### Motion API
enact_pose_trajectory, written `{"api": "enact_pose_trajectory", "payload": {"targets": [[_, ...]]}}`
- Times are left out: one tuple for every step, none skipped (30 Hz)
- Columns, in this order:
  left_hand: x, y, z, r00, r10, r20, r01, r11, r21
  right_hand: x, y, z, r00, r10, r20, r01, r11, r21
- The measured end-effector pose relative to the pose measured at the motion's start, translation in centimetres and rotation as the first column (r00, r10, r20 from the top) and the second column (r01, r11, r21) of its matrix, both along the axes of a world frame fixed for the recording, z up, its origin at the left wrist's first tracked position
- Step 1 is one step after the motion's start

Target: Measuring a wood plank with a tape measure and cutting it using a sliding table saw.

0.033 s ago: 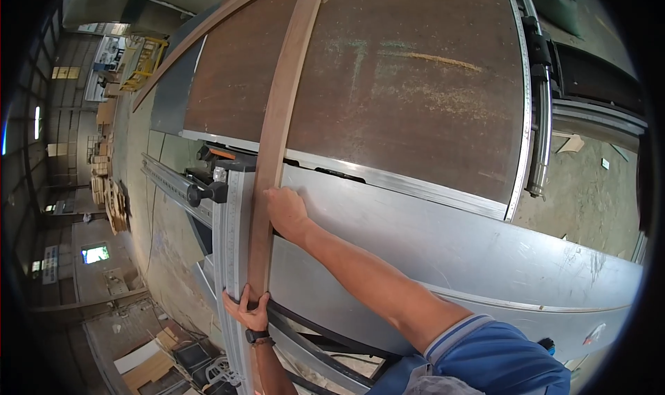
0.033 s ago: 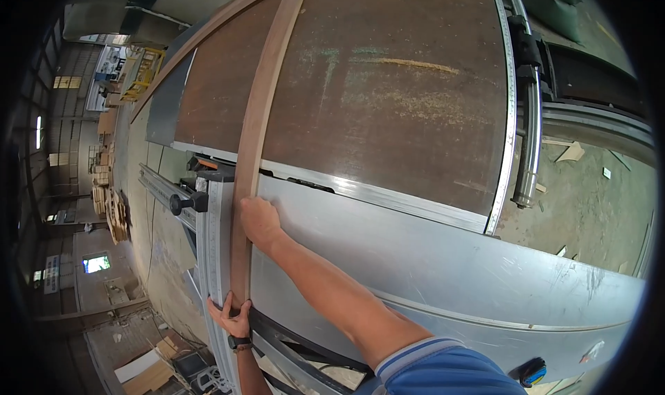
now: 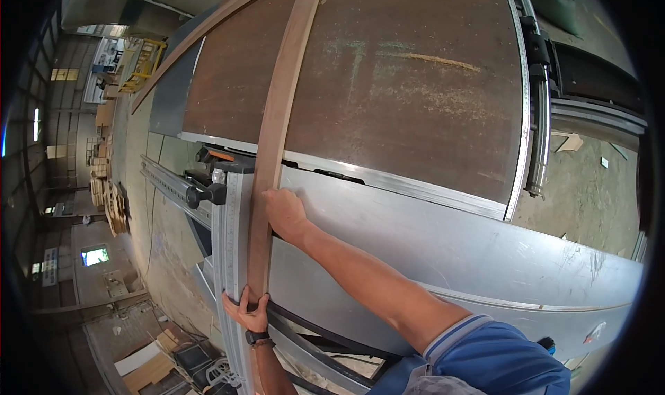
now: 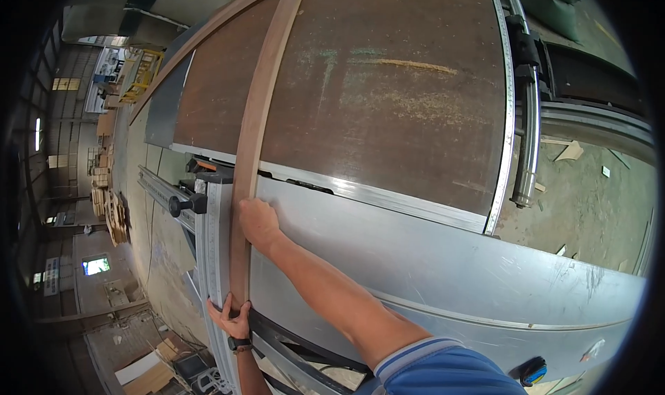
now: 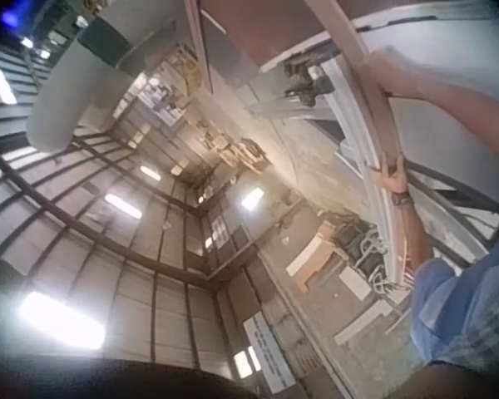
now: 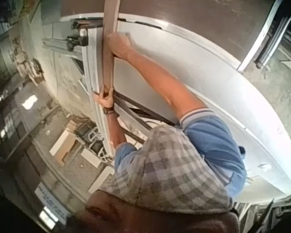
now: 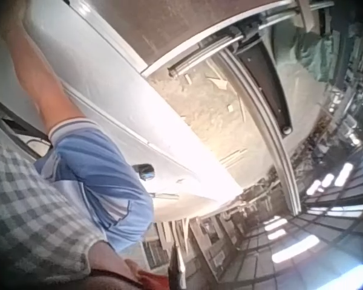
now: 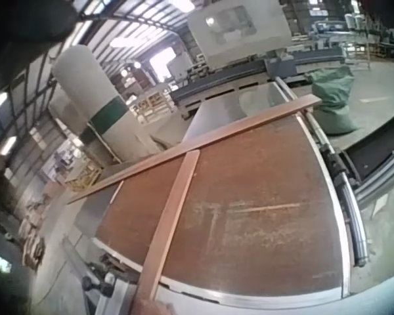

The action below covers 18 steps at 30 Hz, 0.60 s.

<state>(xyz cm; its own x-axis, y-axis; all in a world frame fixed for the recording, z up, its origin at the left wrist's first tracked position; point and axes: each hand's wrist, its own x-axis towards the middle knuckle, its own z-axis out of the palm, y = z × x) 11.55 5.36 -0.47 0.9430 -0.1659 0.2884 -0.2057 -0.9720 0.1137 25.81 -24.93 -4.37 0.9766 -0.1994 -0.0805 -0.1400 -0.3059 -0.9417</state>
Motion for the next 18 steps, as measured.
{"api": "enact_pose_trajectory", "payload": {"targets": [[0.0, -0.1, 0.0, 1.000, 0.009, 0.004, -0.009, 1.000, 0.014, 0.1, -0.1, 0.0, 1.000, -0.006, -0.003, 0.006, 1.000, -0.005], [0.2, -0.3, 0.0, 1.000, 0.018, 0.009, -0.018, 0.999, 0.029, 0.2, -0.1, 0.1, 0.999, 0.010, -0.041, -0.009, 1.000, 0.019], [0.3, -0.4, 0.1, 1.000, 0.012, 0.011, -0.012, 0.999, 0.030, 0.2, -0.2, 0.3, 0.997, 0.028, -0.076, -0.024, 0.999, 0.047], [0.3, -0.3, 0.1, 1.000, 0.008, 0.011, -0.009, 1.000, 0.030, 0.3, -0.3, 0.4, 0.997, 0.024, -0.076, -0.021, 0.999, 0.046], [0.3, -0.2, 0.2, 1.000, 0.021, 0.002, -0.021, 0.999, 0.038, 0.3, -0.3, 0.6, 0.997, 0.023, -0.069, -0.020, 0.999, 0.048], [0.4, -0.1, 0.2, 0.999, 0.032, -0.006, -0.031, 0.998, 0.046, 0.3, -0.3, 0.5, 0.998, 0.020, -0.063, -0.017, 0.999, 0.048], [0.5, -0.1, 0.2, 1.000, 0.027, -0.006, -0.027, 0.999, 0.045, 0.4, -0.2, 0.4, 0.998, 0.015, -0.062, -0.012, 0.999, 0.048], [0.5, 0.0, 0.1, 1.000, 0.023, -0.007, -0.022, 0.999, 0.040, 0.5, -0.1, 0.3, 0.998, 0.017, -0.063, -0.014, 0.999, 0.042], [0.5, 0.1, 0.2, 1.000, 0.021, -0.009, -0.020, 0.999, 0.038, 0.6, 0.0, 0.4, 0.998, 0.022, -0.063, -0.020, 0.999, 0.039], [0.6, 0.1, 0.3, 1.000, 0.021, -0.009, -0.020, 0.999, 0.040, 0.7, 0.1, 0.4, 0.998, 0.022, -0.063, -0.019, 0.999, 0.041], [0.7, 0.1, 0.2, 1.000, 0.025, -0.011, -0.024, 0.999, 0.037, 0.8, 0.2, 0.4, 0.998, 0.022, -0.066, -0.019, 0.999, 0.039], [0.7, 0.1, 0.2, 0.999, 0.031, -0.015, -0.030, 0.999, 0.034, 0.9, 0.2, 0.4, 0.997, 0.023, -0.069, -0.021, 0.999, 0.035], [0.8, 0.0, 0.3, 0.999, 0.034, -0.014, -0.033, 0.999, 0.035, 0.9, 0.2, 0.5, 0.997, 0.026, -0.069, -0.024, 0.999, 0.036], [0.9, 0.0, 0.4, 0.999, 0.034, -0.015, -0.033, 0.999, 0.037, 1.0, 0.3, 0.5, 0.998, 0.025, -0.065, -0.022, 0.999, 0.032], [1.0, -0.1, 0.4, 0.999, 0.033, -0.016, -0.033, 0.999, 0.038, 1.0, 0.3, 0.5, 0.998, 0.022, -0.061, -0.020, 0.999, 0.027], [1.0, 0.0, 0.4, 0.999, 0.036, -0.016, -0.036, 0.999, 0.037, 1.0, 0.4, 0.4, 0.998, 0.025, -0.060, -0.023, 0.999, 0.026], [1.1, 0.1, 0.4, 0.999, 0.034, -0.018, -0.033, 0.999, 0.033, 1.1, 0.4, 0.4, 0.998, 0.026, -0.054, -0.025, 1.000, 0.012], [1.1, 0.2, 0.4, 0.999, 0.031, -0.020, -0.031, 0.999, 0.028, 1.2, 0.5, 0.2, 0.999, 0.026, -0.047, -0.026, 1.000, -0.001]]}}
